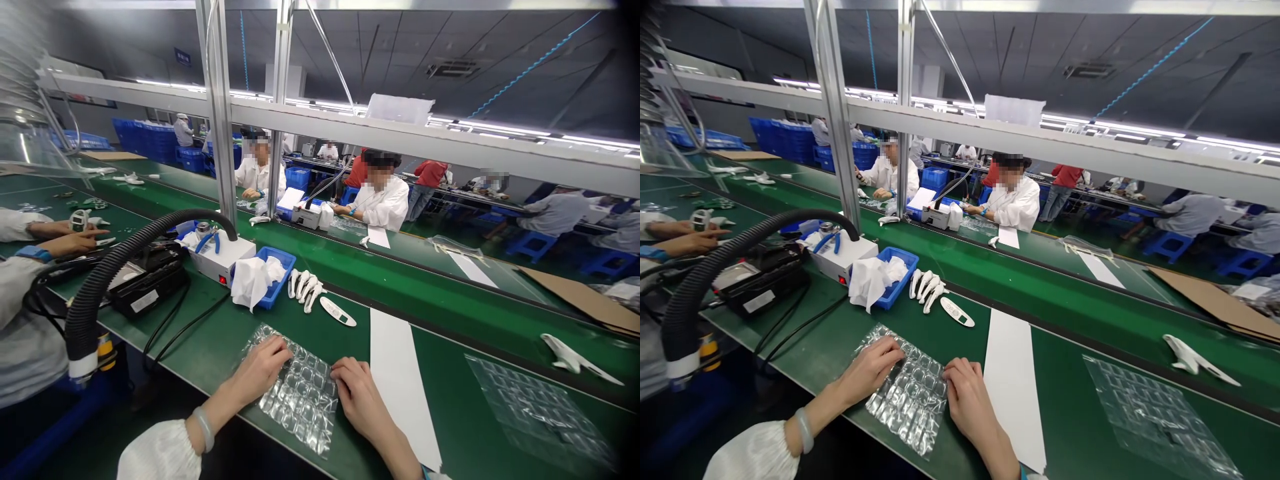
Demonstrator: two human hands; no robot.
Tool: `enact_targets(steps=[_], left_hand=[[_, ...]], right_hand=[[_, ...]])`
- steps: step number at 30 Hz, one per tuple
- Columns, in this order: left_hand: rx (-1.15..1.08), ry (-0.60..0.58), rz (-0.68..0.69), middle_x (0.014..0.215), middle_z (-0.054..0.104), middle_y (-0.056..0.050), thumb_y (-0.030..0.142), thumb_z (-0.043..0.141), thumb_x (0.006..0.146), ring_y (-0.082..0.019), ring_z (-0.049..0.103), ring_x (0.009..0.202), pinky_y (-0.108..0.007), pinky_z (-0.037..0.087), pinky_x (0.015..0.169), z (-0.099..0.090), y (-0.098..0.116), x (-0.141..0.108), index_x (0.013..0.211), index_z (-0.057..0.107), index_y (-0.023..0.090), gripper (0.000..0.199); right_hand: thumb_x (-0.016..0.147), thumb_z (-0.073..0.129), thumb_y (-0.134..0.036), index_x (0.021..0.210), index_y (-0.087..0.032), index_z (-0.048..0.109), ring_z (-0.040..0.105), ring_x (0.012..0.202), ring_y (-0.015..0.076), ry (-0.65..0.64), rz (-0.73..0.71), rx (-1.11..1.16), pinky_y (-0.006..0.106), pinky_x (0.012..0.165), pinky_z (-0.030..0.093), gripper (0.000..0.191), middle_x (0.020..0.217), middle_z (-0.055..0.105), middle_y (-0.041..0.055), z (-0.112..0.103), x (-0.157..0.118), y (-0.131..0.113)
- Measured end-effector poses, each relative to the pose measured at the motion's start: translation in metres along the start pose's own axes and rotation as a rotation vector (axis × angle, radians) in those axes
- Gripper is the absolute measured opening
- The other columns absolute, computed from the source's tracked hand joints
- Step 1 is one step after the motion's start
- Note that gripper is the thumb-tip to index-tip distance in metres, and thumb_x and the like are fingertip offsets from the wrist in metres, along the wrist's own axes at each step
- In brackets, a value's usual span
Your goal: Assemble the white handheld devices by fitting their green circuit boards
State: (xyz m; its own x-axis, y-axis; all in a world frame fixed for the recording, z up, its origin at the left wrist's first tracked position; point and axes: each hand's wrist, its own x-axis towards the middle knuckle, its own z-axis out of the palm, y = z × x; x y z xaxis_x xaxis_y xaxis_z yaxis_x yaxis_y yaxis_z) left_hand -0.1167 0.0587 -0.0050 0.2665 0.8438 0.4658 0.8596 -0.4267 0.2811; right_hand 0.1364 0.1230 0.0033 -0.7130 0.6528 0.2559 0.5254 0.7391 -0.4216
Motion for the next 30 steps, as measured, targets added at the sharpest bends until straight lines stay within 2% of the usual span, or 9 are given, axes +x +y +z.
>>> enact_targets(steps=[7, 11, 13, 15, 17, 19, 25, 28, 30], left_hand=[[0.133, -0.015, 0.11, 0.076, 0.063, -0.005, 0.002, 0.037, 0.089, -0.018, 0.056, 0.068, -0.03, 0.045, 0.059, 0.0, -0.004, -0.015, 0.098, 0.063, 0.017, 0.031], [0.134, -0.074, 0.092, 0.082, 0.064, -0.006, 0.014, 0.045, 0.092, -0.02, 0.059, 0.074, -0.028, 0.048, 0.055, -0.011, 0.008, -0.017, 0.105, 0.061, 0.018, 0.021], [0.121, -0.102, 0.07, 0.094, 0.063, -0.008, 0.02, 0.052, 0.091, -0.023, 0.059, 0.085, -0.031, 0.053, 0.06, -0.017, 0.015, -0.021, 0.112, 0.058, 0.02, 0.022], [0.094, -0.113, 0.059, 0.107, 0.06, -0.009, 0.02, 0.053, 0.09, -0.026, 0.057, 0.099, -0.037, 0.057, 0.075, -0.018, 0.019, -0.028, 0.117, 0.056, 0.024, 0.027], [0.061, -0.111, 0.065, 0.112, 0.058, -0.009, 0.017, 0.051, 0.091, -0.026, 0.053, 0.11, -0.045, 0.052, 0.093, -0.017, 0.02, -0.035, 0.119, 0.055, 0.026, 0.03], [0.04, -0.11, 0.067, 0.113, 0.058, -0.009, 0.016, 0.049, 0.092, -0.026, 0.052, 0.114, -0.051, 0.045, 0.103, -0.013, 0.018, -0.039, 0.119, 0.055, 0.026, 0.029], [0.001, -0.085, 0.06, 0.112, 0.061, -0.008, 0.014, 0.053, 0.09, -0.027, 0.054, 0.115, -0.056, 0.044, 0.104, -0.008, 0.02, -0.041, 0.118, 0.057, 0.026, 0.031], [0.005, -0.09, 0.046, 0.112, 0.062, -0.008, 0.014, 0.053, 0.09, -0.027, 0.055, 0.115, -0.056, 0.043, 0.105, -0.008, 0.024, -0.041, 0.117, 0.057, 0.025, 0.029], [0.021, -0.099, 0.035, 0.111, 0.062, -0.009, 0.014, 0.052, 0.09, -0.027, 0.055, 0.114, -0.056, 0.043, 0.105, -0.007, 0.026, -0.041, 0.115, 0.057, 0.023, 0.027]], right_hand=[[0.089, 0.039, -0.005, 0.088, -0.021, 0.055, 0.056, 0.083, 0.021, 0.014, -0.017, -0.007, 0.038, 0.073, 0.039, 0.023, 0.093, 0.062, 0.0059, -0.001, -0.001, -0.001], [0.09, 0.042, -0.009, 0.09, -0.021, 0.057, 0.056, 0.084, 0.0211, -0.019, -0.024, -0.025, 0.038, 0.074, 0.039, 0.019, 0.095, 0.062, 0.0059, -0.007, -0.001, -0.003], [0.092, 0.043, -0.011, 0.087, -0.022, 0.058, 0.056, 0.085, 0.0208, -0.022, -0.014, 0.0, 0.037, 0.075, 0.039, 0.02, 0.095, 0.063, 0.0049, -0.008, 0.0, -0.003], [0.092, 0.044, -0.013, 0.081, -0.022, 0.059, 0.057, 0.084, 0.02, 0.013, 0.054, 0.075, 0.036, 0.075, 0.04, 0.02, 0.09, 0.064, 0.0033, -0.006, 0.002, -0.002], [0.09, 0.046, -0.017, 0.074, -0.022, 0.056, 0.059, 0.078, 0.0189, 0.078, 0.166, 0.157, 0.033, 0.072, 0.042, 0.019, 0.082, 0.063, 0.0019, 0.0, 0.005, 0.001], [0.089, 0.046, -0.02, 0.069, -0.021, 0.052, 0.059, 0.069, 0.018, 0.142, 0.266, 0.196, 0.03, 0.064, 0.044, 0.021, 0.072, 0.061, 0.0009, 0.006, 0.01, 0.005], [0.085, 0.042, -0.025, 0.063, -0.023, 0.044, 0.052, 0.051, 0.0175, 0.252, 0.393, 0.144, 0.027, 0.048, 0.037, 0.022, 0.057, 0.052, -0.0013, 0.02, 0.022, 0.019], [0.084, 0.04, -0.022, 0.067, -0.022, 0.048, 0.051, 0.05, 0.0171, 0.248, 0.381, 0.137, 0.027, 0.048, 0.038, 0.018, 0.058, 0.053, -0.001, 0.015, 0.024, 0.022], [0.083, 0.042, -0.019, 0.079, -0.021, 0.054, 0.057, 0.059, 0.018, 0.22, 0.336, 0.155, 0.029, 0.055, 0.044, 0.013, 0.07, 0.06, 0.0014, 0.008, 0.026, 0.017]])
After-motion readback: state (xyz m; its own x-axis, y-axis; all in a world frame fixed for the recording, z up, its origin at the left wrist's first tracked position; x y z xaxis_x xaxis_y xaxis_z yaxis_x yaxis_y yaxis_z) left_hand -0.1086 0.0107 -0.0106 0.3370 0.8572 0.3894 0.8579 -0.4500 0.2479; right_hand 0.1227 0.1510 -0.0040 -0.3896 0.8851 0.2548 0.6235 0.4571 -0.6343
